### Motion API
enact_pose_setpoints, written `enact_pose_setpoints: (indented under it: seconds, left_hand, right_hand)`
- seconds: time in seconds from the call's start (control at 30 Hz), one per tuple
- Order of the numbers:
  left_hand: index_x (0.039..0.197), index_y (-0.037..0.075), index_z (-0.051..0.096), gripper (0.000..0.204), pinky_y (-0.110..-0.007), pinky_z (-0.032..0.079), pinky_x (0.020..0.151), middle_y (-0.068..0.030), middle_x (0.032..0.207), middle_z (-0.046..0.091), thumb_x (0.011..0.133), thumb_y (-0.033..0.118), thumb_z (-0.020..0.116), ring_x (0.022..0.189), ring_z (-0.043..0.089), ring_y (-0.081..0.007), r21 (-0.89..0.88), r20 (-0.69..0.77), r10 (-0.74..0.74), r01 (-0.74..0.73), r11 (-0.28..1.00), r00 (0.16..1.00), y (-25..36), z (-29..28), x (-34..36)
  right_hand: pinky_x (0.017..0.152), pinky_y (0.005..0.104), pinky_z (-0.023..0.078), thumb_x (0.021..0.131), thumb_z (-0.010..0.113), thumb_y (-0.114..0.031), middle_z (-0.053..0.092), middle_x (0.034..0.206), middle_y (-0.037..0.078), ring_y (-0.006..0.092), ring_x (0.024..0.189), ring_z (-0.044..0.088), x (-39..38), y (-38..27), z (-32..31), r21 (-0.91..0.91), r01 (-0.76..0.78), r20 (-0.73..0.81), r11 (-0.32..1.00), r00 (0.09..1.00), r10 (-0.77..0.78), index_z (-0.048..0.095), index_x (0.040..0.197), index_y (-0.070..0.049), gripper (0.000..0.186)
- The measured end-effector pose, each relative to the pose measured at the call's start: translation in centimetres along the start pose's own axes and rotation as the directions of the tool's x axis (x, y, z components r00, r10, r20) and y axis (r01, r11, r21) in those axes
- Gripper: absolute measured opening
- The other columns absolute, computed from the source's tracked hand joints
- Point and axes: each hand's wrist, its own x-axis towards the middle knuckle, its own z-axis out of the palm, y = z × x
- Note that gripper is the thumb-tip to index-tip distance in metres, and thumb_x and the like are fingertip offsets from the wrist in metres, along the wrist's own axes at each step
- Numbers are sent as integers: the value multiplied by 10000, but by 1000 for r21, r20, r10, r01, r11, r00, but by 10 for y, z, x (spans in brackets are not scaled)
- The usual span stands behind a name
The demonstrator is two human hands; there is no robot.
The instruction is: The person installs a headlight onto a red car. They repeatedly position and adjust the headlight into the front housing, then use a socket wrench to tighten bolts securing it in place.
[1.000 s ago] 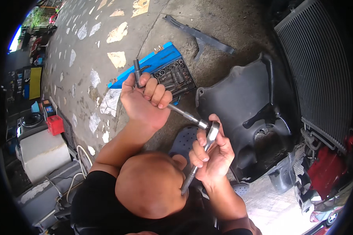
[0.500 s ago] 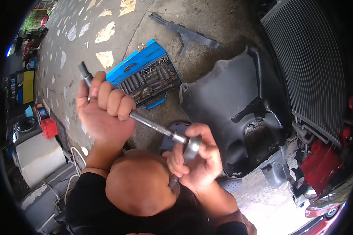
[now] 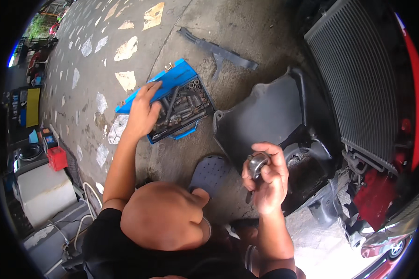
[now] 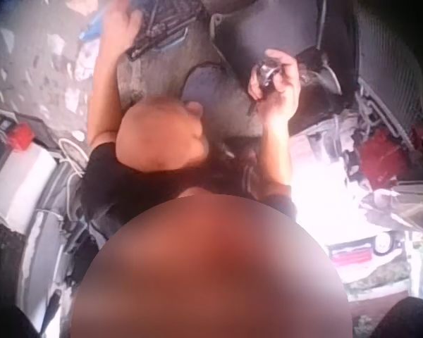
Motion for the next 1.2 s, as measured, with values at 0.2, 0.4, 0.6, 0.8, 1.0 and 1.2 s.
enact_pose_setpoints:
  seconds: [0.2,0.4,0.6,0.8,1.0,1.2]
  left_hand:
    - [1412,55,630,536,-515,571,962,-209,1364,629,884,71,720,1167,669,-435,376,261,-314,203,904,913,-76,-12,-81]
    - [1364,54,655,444,-522,573,938,-183,1332,629,941,136,761,1155,667,-444,297,290,-236,147,943,928,-113,-17,-99]
    - [1162,-3,670,165,-457,549,956,-185,1236,691,1074,115,597,1098,682,-396,149,-14,-153,153,977,988,-106,-4,-98]
    - [1308,38,453,217,-350,550,850,-154,1090,693,1162,193,495,969,695,-185,-858,403,93,341,383,910,58,51,-44]
    - [1247,-22,606,223,-419,565,830,-144,1072,634,1057,91,635,944,696,-302,-736,431,523,-48,675,736,169,40,22]
    - [1260,-19,641,298,-460,563,868,-165,1182,602,980,68,696,991,679,-375,-696,391,642,-245,675,660,198,47,37]
  right_hand:
    - [441,255,312,1013,521,-246,628,777,107,80,489,392,-3,1,-25,-103,-60,-128,993,991,47,575,1333,10,414]
    - [476,246,348,1016,492,-190,639,828,101,90,526,421,-1,2,-19,-97,-116,-190,988,977,96,559,1370,4,409]
    - [542,244,373,1049,529,-180,645,843,96,92,595,458,1,15,-8,-54,-172,-26,984,985,171,581,1369,22,382]
    - [493,285,326,1055,564,-290,552,745,116,127,550,407,10,27,6,373,-177,145,911,981,131,532,1413,-20,450]
    - [493,284,323,1071,540,-326,570,755,130,130,532,395,11,6,-1,271,8,18,963,1000,-13,393,1483,-101,493]
    - [513,280,317,1073,529,-341,566,757,129,127,544,390,0,-7,-21,171,199,-75,965,979,-188,372,1443,-114,461]
